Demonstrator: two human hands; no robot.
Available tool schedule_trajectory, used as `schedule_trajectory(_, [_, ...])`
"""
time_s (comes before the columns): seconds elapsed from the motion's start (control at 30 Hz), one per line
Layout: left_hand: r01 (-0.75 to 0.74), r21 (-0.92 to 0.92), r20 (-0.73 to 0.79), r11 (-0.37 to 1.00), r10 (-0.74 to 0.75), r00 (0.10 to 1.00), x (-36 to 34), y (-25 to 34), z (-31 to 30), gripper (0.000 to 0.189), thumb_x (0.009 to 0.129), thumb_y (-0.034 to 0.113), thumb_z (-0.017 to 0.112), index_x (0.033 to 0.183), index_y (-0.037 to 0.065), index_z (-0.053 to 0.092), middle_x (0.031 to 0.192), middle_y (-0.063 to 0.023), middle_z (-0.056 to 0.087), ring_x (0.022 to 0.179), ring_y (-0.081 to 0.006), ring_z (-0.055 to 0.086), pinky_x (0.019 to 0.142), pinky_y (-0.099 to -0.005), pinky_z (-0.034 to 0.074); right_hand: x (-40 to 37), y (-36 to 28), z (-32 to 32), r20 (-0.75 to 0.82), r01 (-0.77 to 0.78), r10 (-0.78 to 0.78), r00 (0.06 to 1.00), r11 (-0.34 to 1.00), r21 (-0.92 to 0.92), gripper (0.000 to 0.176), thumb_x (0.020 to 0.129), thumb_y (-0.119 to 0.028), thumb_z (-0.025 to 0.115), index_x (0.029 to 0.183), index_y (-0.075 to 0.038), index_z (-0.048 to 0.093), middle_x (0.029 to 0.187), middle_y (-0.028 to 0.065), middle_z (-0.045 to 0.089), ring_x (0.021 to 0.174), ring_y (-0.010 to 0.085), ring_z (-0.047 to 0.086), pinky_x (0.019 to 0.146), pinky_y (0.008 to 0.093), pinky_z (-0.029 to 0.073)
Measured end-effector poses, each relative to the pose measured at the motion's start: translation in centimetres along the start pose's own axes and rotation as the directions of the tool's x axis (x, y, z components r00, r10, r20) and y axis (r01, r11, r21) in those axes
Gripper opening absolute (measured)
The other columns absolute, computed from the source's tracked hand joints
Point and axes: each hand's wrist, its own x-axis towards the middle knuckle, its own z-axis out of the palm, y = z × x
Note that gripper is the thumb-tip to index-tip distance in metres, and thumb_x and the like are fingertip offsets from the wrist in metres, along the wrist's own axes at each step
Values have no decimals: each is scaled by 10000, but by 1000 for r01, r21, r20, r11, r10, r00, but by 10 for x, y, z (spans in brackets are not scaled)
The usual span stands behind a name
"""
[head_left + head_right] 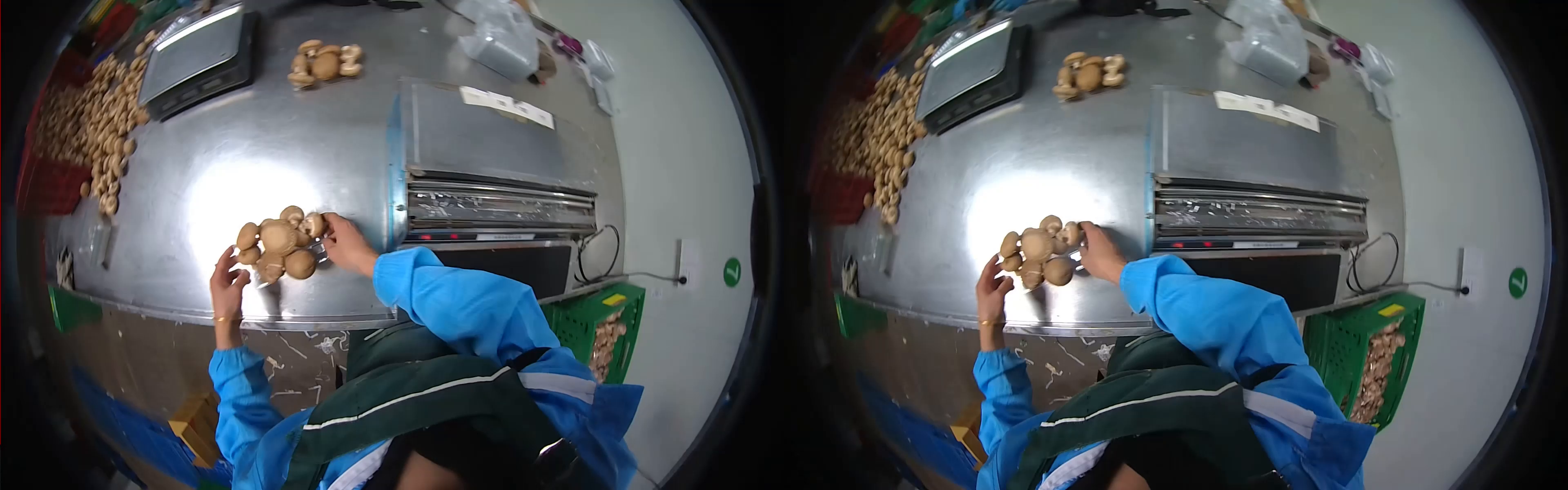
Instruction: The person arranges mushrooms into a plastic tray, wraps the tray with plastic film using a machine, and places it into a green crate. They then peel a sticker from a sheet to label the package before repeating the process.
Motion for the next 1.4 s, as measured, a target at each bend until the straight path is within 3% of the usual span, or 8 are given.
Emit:
schedule_trajectory(0.2, [-161, 39, 128, 986, 155, 980, -33, 129, 73, 675, 752, -90, 579, 1381, 78, 403, 1141, -117, 545, 803, -111, 528, 701, -251, 513, -64, -79, -151, 65, 60, -70, 995, 987, 151, 440, 818, -28, 566, 1246, 16, 472, 857, 106, 601, 708, 159, 587, 637, 295, 479])
schedule_trajectory(0.6, [-524, 154, 511, 837, 387, 768, 39, 189, 360, 630, 759, -78, 558, 1340, 138, 447, 1004, -92, 590, 776, -148, 584, 702, -266, 498, -53, 37, -396, -242, 83, -54, 969, 990, 113, 433, 798, -21, 609, 1217, 51, 522, 799, 59, 608, 652, 87, 557, 620, 236, 460])
schedule_trajectory(0.87, [-477, 145, 503, 867, 351, 790, 26, 180, 368, 595, 772, -42, 587, 1332, 98, 443, 1043, -112, 611, 799, -165, 622, 731, -277, 509, -76, 54, -411, -305, 74, -86, 949, 996, -50, 310, 806, -66, 626, 1100, 28, 594, 801, 78, 639, 702, 146, 597, 659, 286, 485])
schedule_trajectory(1.0, [-656, 502, 353, 563, 559, 750, -19, 179, 322, 353, 794, 35, 638, 1143, 53, 587, 927, -149, 676, 802, -237, 672, 710, -333, 527, -137, 53, -425, -388, 144, -302, 871, 911, -385, 196, 811, -151, 657, 941, -6, 638, 778, 99, 637, 764, 245, 612, 711, 357, 476])
schedule_trajectory(1.1, [-407, 792, 247, 456, 370, 896, -58, 178, 300, 224, 790, 144, 685, 978, 42, 622, 854, -107, 695, 756, -250, 679, 665, -317, 524, -162, 57, -423, -390, -60, -307, 868, 714, -697, 223, 789, -244, 690, 812, -31, 626, 736, 98, 628, 760, 292, 592, 728, 397, 441])
schedule_trajectory(1.23, [-387, 784, 190, 485, 407, 894, -47, 151, 326, 284, 744, 212, 734, 931, 41, 604, 754, -111, 674, 674, -250, 659, 614, -328, 504, -136, 71, -384, -435, -67, -122, 892, 917, -394, 216, 798, -242, 689, 803, -44, 604, 674, 74, 633, 678, 230, 594, 642, 362, 448])
schedule_trajectory(1.3, [-349, 442, 227, 826, 274, 935, -33, 142, 328, 345, 755, 114, 722, 1061, 19, 595, 729, -72, 655, 648, -175, 630, 622, -282, 490, -133, 64, -382, -381, -6, 97, 919, 972, 234, 134, 841, -148, 635, 863, -21, 595, 687, 36, 612, 652, 125, 569, 591, 280, 440])
schedule_trajectory(1.4, [-75, 81, 273, 994, 50, 961, -76, 174, 306, 453, 767, 17, 693, 1193, -17, 542, 735, -26, 618, 664, -112, 578, 651, -240, 467, -164, 46, -402, -279, 51, 105, 955, 864, 501, 124, 848, -51, 586, 955, 11, 573, 749, -2, 555, 678, 63, 492, 628, 207, 399])
